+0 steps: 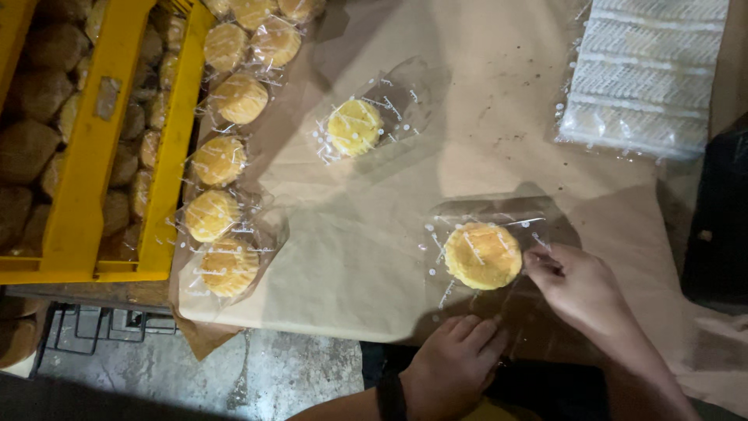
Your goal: The person repeatedly picks round baked buns from a yellow crate, places each into a clear plastic bag, and seals the bag by hand. The sealed buns are set aside on the table next to a tape dispenser and a stack of empty bags.
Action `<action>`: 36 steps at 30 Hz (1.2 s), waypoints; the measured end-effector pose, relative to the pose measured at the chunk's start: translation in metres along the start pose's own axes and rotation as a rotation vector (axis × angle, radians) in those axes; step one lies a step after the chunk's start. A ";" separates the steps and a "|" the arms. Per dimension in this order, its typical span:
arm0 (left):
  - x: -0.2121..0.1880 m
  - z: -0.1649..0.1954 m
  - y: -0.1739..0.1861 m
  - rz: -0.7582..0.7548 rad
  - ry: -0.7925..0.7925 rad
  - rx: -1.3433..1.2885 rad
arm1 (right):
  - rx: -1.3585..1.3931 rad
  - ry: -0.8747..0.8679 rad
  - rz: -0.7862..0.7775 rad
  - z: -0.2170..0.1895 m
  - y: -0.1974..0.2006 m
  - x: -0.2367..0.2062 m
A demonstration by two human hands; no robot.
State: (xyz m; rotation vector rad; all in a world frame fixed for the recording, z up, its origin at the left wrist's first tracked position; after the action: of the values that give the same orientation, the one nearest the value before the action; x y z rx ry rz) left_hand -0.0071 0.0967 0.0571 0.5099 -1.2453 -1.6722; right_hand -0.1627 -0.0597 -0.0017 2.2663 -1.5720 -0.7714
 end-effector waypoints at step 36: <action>0.073 -0.054 0.034 0.346 0.003 0.380 | 0.111 0.418 0.028 -0.069 0.028 0.051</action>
State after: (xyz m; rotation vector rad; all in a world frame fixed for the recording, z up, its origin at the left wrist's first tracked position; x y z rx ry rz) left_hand 0.0163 0.0058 0.0806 0.4888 -1.5609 -1.1510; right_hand -0.1314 -0.1226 0.0551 2.2841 -1.4695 -0.1843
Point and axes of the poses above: each hand's wrist, its own x-axis towards the middle knuckle, its own y-axis out of the back of the hand, z = x × y, the point moved 5 cm from there along x, towards the middle knuckle, and after that the axes turned 5 degrees about x, right-handed, at the moved point
